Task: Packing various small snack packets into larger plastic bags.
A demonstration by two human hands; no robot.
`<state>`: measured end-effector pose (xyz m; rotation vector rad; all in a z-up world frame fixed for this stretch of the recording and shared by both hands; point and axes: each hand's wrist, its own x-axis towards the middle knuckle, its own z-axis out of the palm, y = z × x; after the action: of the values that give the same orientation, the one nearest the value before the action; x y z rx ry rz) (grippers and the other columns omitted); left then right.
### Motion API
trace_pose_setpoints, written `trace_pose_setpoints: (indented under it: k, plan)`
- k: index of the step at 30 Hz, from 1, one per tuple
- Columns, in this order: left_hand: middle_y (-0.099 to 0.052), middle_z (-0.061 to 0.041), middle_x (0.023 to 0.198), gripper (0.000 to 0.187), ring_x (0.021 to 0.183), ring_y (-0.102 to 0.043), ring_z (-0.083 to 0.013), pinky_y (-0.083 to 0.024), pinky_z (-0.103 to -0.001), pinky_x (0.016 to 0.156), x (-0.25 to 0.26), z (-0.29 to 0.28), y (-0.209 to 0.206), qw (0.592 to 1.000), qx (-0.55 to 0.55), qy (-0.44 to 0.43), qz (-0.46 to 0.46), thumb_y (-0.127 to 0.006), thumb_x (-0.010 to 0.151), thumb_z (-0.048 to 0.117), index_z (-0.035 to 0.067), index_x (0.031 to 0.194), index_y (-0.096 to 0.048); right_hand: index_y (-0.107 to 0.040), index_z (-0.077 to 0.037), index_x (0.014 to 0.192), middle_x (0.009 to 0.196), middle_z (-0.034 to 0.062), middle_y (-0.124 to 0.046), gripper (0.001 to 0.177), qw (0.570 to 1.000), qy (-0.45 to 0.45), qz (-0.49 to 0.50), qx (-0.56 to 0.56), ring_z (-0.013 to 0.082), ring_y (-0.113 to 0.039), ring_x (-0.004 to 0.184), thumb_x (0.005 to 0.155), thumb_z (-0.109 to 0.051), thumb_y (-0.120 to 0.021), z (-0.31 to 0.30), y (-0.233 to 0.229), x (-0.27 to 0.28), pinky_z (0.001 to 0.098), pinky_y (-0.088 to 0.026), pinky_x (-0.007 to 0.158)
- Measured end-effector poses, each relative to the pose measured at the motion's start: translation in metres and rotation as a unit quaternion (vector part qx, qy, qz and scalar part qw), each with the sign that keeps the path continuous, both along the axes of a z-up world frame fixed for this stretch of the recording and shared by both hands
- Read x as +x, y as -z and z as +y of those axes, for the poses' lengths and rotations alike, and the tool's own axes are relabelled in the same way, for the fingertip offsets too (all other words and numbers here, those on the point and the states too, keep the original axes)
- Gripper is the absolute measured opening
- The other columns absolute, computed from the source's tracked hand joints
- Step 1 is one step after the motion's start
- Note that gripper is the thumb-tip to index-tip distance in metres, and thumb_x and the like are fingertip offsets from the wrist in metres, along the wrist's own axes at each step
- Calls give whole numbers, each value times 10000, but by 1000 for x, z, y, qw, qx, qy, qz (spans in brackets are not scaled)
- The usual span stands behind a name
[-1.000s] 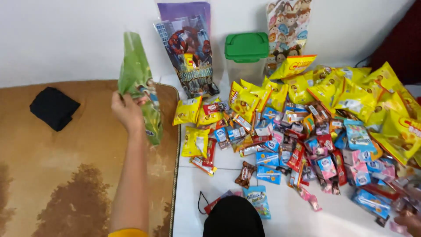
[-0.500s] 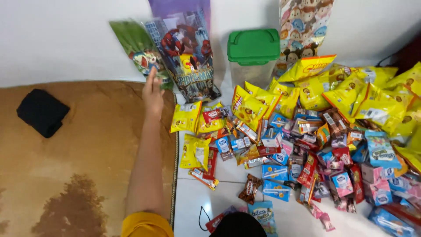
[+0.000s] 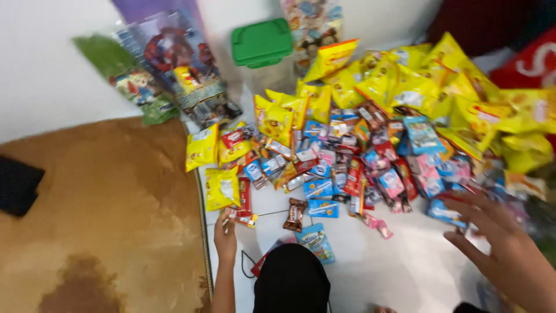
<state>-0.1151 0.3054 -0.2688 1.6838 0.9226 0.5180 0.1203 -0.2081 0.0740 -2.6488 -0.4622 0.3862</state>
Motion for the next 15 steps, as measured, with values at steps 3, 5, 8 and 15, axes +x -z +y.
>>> trace_pose_setpoints:
  k: [3, 5, 8, 15]
  plan:
    - [-677, -62, 1355, 384, 1200, -646, -197, -473, -324, 1051, -8, -73, -27, 997, 28, 66, 26, -598, 972, 336, 118, 1282, -661, -566, -226, 1412, 1519, 35, -515, 593, 998, -53, -41, 21, 240, -469, 1418, 836, -320, -675, -26, -43, -16, 446, -404, 1095]
    - [-674, -55, 1354, 428, 1183, -655, -213, -469, -343, 1055, -7, -119, -56, 986, 65, 151, 41, -586, 960, 397, 140, 1292, -665, -566, -158, 1411, 1484, 65, -554, 588, 991, -49, -111, 58, 237, -538, 1358, 847, -284, -674, -47, -75, -36, 408, -428, 1069]
    - [-720, 61, 1253, 323, 1154, -654, -239, -479, -380, 994, -4, -180, -99, 913, 198, 285, 212, -504, 985, 356, 350, 1241, -701, -601, -232, 1367, 1415, 7, -648, 506, 989, 103, -37, 102, 184, -615, 1283, 872, -323, -653, -86, -88, -79, 346, -426, 1044]
    - [-762, -35, 1009, 306, 919, -724, -222, -554, -349, 853, 5, -132, 11, 792, 428, 432, -63, -586, 931, 381, 149, 1011, -768, -652, -156, 1303, 1226, 28, -735, 417, 902, 382, 87, 178, 175, -765, 961, 915, -307, -677, -210, 131, -223, 330, -583, 856]
